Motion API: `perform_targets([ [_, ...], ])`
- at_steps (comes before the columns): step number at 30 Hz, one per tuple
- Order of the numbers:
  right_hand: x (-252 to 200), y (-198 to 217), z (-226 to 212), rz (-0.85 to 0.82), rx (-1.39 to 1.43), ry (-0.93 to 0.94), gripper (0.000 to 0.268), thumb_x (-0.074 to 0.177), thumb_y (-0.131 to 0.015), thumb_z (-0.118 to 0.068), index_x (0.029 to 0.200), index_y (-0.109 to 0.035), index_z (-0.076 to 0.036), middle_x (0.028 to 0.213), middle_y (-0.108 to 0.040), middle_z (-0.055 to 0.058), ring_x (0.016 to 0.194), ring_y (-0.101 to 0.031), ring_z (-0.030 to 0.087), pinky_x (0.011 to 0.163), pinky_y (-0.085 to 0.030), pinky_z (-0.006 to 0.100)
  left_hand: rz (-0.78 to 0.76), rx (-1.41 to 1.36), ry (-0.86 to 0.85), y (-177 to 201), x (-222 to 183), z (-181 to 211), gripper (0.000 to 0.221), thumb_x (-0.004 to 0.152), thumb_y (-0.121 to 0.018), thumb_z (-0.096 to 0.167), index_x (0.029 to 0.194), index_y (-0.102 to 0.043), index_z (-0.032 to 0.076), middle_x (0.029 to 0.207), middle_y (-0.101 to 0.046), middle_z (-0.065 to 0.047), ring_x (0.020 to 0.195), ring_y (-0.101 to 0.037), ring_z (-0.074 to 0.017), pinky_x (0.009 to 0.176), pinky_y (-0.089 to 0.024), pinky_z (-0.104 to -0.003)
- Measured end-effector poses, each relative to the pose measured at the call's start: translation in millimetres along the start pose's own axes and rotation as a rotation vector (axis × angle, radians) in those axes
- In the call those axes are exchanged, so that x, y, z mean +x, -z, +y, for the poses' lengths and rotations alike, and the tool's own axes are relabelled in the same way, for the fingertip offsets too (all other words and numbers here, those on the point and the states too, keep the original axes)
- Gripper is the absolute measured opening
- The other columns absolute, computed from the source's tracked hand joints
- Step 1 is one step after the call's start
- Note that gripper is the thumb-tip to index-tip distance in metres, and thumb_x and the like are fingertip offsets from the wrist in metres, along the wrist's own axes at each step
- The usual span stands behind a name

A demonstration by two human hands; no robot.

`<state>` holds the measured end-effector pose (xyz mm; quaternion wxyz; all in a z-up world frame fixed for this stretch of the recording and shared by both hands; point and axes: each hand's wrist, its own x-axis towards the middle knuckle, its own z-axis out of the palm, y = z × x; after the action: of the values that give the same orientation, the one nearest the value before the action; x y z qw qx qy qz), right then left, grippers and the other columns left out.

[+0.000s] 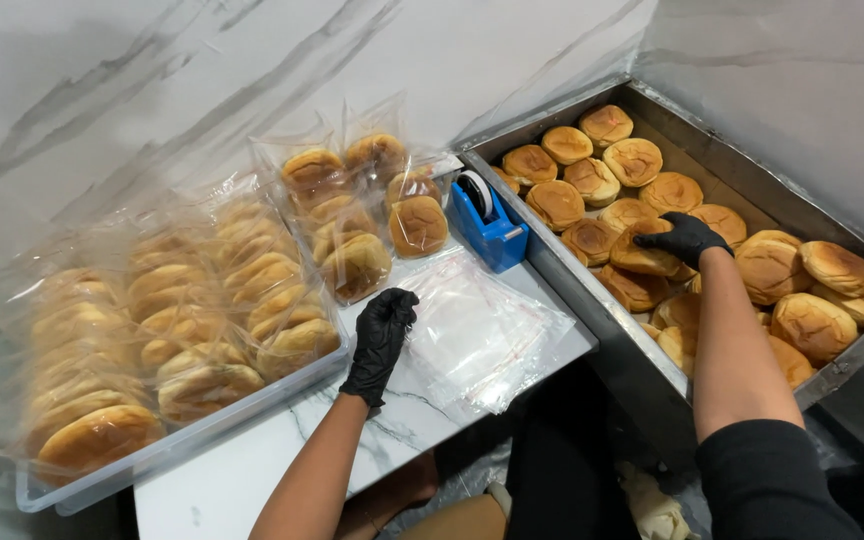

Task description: The person is individually packaging burger buns into plastic bags and sealing them using a blue tape dispenser at a packaging station.

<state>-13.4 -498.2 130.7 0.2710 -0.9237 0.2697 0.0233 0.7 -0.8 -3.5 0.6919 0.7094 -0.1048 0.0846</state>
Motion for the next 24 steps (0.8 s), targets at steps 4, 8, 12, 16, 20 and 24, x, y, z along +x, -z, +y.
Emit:
perform_targets([
  [4, 31.4, -9.1, 8.4, 0.034, -0.044, -0.001, 0.099, 0.065, -0.087, -0.059, 0.148, -0.056, -0.015, 0.148, -0.055, 0.024, 0.138, -0.049, 0.039, 0.115, -0.039, 0.049, 0.002, -0.032, 0.033, -0.1, -1.0, 4.3, 0.013, 0.098, -0.071, 0.025, 0.094, -0.076, 0.013, 0.062, -0.068, -0.003, 0.061, -0.060, -0.0104, 0.066, -0.055, -0.027],
  [8, 52.3, -24.6, -16.2, 0.322, 0.144, 0.102, 0.082, 0.074, -0.086, -0.065, 0.138, -0.055, -0.023, 0.135, -0.063, 0.012, 0.128, -0.056, 0.032, 0.107, -0.045, 0.048, 0.039, -0.043, 0.081, 2.4, -3.9, 27.4, 0.011, 0.094, -0.076, 0.022, 0.095, -0.075, 0.011, 0.065, -0.067, -0.002, 0.062, -0.058, -0.0092, 0.066, -0.054, -0.026],
  [12, 27.5, -44.5, -84.1, 0.500, 0.817, 0.536, 0.059, 0.083, -0.089, -0.018, 0.133, -0.058, -0.015, 0.124, -0.061, 0.010, 0.113, -0.059, 0.027, 0.099, -0.051, 0.038, 0.074, -0.046, 0.112, 3.5, -5.1, 39.1, 0.015, 0.089, -0.082, 0.020, 0.096, -0.074, 0.010, 0.068, -0.070, -0.002, 0.062, -0.057, -0.0084, 0.065, -0.054, -0.027],
  [16, -43.8, -74.4, -149.9, 0.375, 0.907, 0.758, 0.062, 0.082, -0.080, -0.005, 0.140, -0.059, -0.013, 0.133, -0.062, 0.013, 0.123, -0.059, 0.024, 0.106, -0.048, 0.039, 0.015, -0.043, 0.045, 5.4, -2.1, 35.0, 0.007, 0.092, -0.079, 0.020, 0.097, -0.078, 0.015, 0.072, -0.074, -0.005, 0.063, -0.058, -0.0060, 0.065, -0.053, -0.024],
  [20, -67.0, -113.5, -167.6, 0.164, 0.784, 0.897, 0.064, 0.084, -0.082, -0.014, 0.143, -0.058, -0.014, 0.142, -0.060, 0.008, 0.134, -0.053, 0.024, 0.117, -0.040, 0.040, -0.076, -0.155, 0.045, 7.8, -4.1, 48.4, 0.006, 0.094, -0.075, 0.017, 0.096, -0.078, 0.013, 0.073, -0.074, -0.004, 0.061, -0.058, -0.0070, 0.064, -0.053, -0.022],
  [24, -74.3, -132.7, -161.7, 0.100, 0.542, 0.920, 0.059, 0.087, -0.081, -0.023, 0.143, -0.061, -0.026, 0.143, -0.061, -0.001, 0.138, -0.052, 0.020, 0.119, -0.037, 0.037, -0.178, -0.273, 0.029, 6.0, -1.9, 42.4, 0.007, 0.092, -0.075, 0.012, 0.096, -0.078, 0.008, 0.076, -0.076, -0.009, 0.056, -0.060, -0.0097, 0.060, -0.053, -0.022],
])
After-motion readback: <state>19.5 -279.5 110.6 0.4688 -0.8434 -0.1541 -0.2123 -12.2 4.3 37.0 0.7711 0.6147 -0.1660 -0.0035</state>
